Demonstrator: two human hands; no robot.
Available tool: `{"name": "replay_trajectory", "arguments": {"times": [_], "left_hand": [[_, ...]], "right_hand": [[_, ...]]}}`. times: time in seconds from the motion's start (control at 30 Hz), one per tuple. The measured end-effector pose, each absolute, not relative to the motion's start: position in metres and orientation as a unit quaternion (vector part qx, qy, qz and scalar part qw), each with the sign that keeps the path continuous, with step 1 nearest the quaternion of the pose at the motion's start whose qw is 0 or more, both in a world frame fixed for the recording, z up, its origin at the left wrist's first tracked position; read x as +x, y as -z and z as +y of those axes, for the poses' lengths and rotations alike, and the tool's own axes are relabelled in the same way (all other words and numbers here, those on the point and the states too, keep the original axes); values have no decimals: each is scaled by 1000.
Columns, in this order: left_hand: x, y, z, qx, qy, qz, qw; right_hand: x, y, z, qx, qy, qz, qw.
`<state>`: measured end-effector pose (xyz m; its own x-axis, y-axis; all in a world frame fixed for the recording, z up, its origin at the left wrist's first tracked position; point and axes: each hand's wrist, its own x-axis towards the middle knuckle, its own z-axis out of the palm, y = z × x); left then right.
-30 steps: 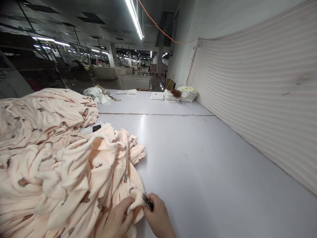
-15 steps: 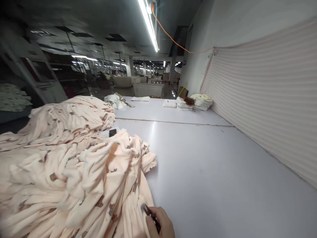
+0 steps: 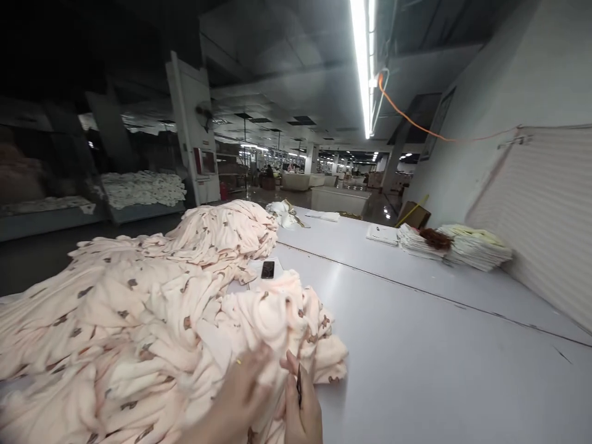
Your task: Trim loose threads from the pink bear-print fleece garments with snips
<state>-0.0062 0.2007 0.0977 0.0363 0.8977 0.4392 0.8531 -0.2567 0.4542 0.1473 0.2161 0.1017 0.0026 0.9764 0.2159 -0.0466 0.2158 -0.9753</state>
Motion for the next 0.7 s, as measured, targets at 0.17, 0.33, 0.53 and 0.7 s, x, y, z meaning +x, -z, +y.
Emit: {"name": "replay_trajectory", "arguments": {"times": [0.17,0.33,0.53,0.7], "left_hand": [[56,-77,206,770,-313,555,36],[-26,-102,199,704,-329,629,14],[-94,-94,212,605,-309,734,-31],[-72,-54,170,584,-320,746,-18]], "right_hand": [[131,-124,262,-421,-379,-700,434],[135,-90,310,-470,-318,-743,355],[138,-73,319,-495,-303,-734,353],[159,-62,305,-546,-313,-696,345]]}}
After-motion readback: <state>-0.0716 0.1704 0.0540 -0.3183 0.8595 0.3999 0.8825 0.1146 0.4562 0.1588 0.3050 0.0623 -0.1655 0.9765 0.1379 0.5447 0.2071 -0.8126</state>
